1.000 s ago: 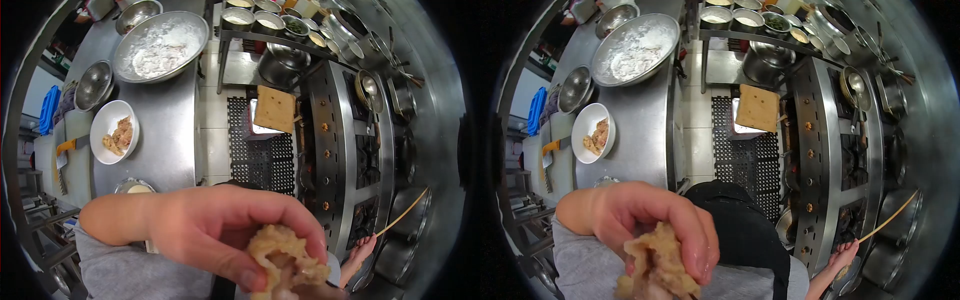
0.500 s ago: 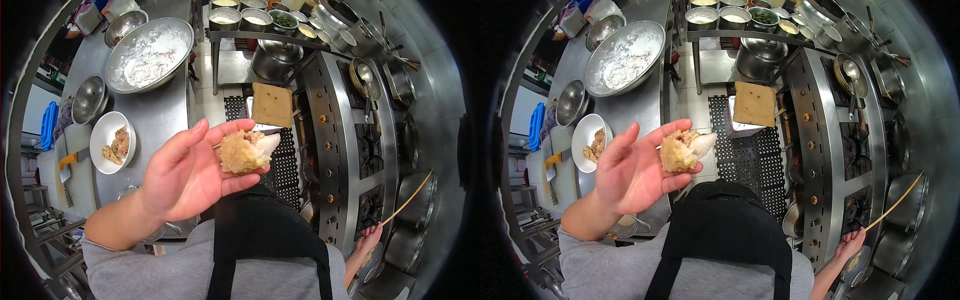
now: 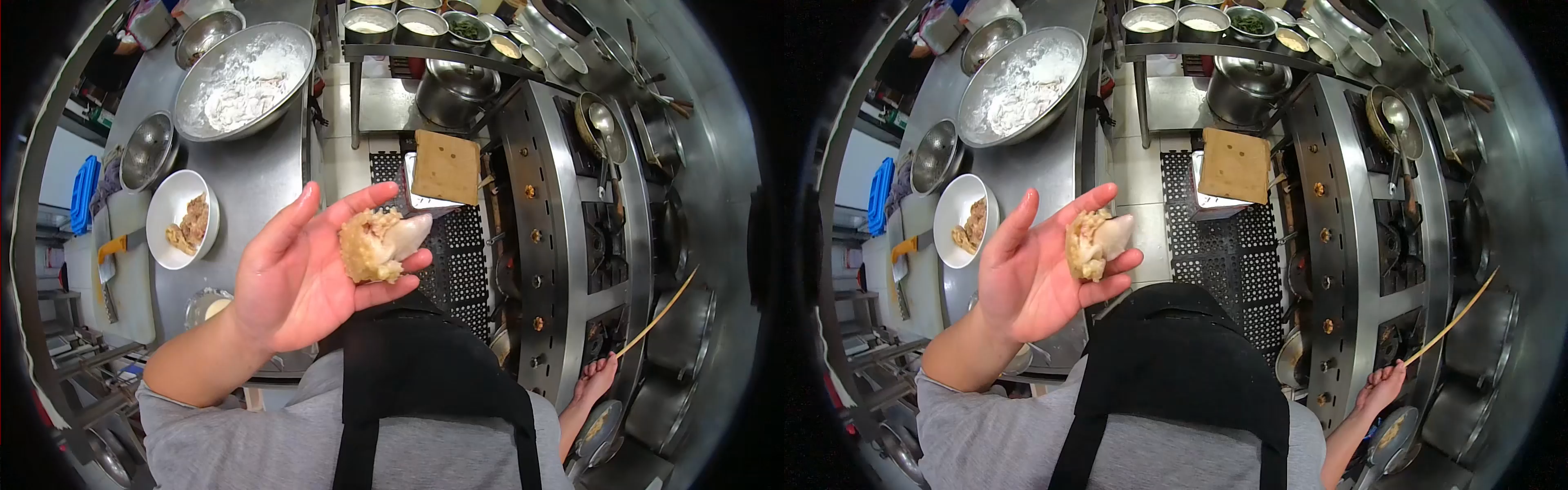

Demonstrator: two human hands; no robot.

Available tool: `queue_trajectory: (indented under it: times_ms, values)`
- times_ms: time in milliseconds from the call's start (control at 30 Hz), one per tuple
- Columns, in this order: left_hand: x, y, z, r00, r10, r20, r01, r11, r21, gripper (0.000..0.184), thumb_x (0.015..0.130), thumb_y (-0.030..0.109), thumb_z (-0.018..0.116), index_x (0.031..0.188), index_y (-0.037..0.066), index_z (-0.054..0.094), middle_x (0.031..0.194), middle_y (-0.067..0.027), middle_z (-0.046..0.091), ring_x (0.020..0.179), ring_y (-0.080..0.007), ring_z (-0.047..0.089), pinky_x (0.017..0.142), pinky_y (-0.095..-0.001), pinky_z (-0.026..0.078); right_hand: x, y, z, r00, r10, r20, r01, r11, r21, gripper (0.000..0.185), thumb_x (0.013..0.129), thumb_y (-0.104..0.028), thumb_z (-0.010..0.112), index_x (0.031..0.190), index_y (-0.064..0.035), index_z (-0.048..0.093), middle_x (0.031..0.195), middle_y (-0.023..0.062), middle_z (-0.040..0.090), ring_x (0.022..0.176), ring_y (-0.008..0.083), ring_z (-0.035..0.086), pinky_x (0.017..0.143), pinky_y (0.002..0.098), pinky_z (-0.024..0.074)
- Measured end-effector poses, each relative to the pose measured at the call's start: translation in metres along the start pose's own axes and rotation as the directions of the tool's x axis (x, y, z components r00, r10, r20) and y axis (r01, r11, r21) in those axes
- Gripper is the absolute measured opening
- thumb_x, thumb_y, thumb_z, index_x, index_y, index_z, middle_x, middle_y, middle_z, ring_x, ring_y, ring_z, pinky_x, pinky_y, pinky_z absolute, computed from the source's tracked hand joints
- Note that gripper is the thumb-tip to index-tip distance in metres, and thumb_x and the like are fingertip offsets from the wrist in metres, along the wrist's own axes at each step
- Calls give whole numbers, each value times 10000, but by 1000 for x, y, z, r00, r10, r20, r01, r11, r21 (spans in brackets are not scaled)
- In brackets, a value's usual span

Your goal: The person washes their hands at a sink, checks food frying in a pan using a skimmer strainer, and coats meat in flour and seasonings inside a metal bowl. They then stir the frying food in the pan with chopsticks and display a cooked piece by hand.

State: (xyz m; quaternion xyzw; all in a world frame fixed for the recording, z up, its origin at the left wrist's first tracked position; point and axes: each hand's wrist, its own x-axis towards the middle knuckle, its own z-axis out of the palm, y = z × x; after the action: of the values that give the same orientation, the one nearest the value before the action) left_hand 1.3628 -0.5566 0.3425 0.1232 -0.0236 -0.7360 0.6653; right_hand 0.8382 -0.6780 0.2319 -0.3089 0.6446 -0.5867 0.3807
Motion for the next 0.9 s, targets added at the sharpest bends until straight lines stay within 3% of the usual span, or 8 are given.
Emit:
queue_trajectory:
  times_ms: [100,200,300,367,500,600,867,900]
  values:
    - [-6,-2,-1,996,87,0,-87,996,-2,610,931,451,263,1371,43,158,1293,-230,381,1182,-410,395,1000,-487,335,10,1,12,999,19,50,-19,1000,1,196,924,-256,445,992,-75,474,576,-42,314,431,54,271,389,211,218]
    - [-19,7,-5,970,216,108,-212,976,-48,581,937,410,287,1372,50,150,1279,-231,386,1187,-398,392,1011,-465,336,18,1,25,994,34,100,-32,999,-27,195,924,-258,446,993,-78,475,574,-44,309,433,52,258,390,212,212]
    - [-51,26,-3,883,435,177,-431,900,-62,550,942,333,332,1370,48,137,1250,-211,376,1175,-364,412,1024,-430,340,26,2,39,987,53,149,-52,999,-12,195,923,-257,449,996,-78,476,573,-45,309,434,51,255,390,215,209]
    - [-77,42,-12,817,478,324,-498,867,-23,510,944,316,306,1344,11,223,1274,-214,402,1211,-330,389,1036,-422,324,30,5,47,977,60,206,-58,998,-14,197,922,-257,450,999,-78,476,572,-45,309,432,51,252,390,215,205]
    - [-136,35,-16,670,684,290,-712,703,-13,463,948,239,306,1321,-30,253,1269,-201,411,1221,-336,373,1044,-431,316,38,13,61,944,92,318,-73,995,-70,195,923,-257,450,996,-78,474,571,-47,308,424,50,241,388,217,196]
    - [-174,10,-23,453,887,93,-889,457,-31,395,938,175,326,1237,-83,343,1245,-202,426,1209,-335,386,1035,-440,332,40,16,73,894,106,435,-75,993,-87,190,924,-256,446,992,-81,473,568,-46,306,417,50,242,386,219,193]
    - [-225,-69,-49,244,945,-219,-967,253,11,346,942,210,352,1128,-76,410,1176,-218,462,1183,-345,409,1010,-432,367,43,22,102,771,155,618,-75,985,-153,182,922,-263,450,982,-93,479,572,-46,309,414,47,261,379,212,206]
    - [-226,-77,-49,179,940,-291,-980,198,35,381,948,234,345,1159,-79,392,1214,-210,436,1202,-356,383,1003,-430,366,42,22,107,758,159,633,-70,984,-164,184,920,-264,454,986,-94,479,576,-44,312,418,46,268,378,212,204]
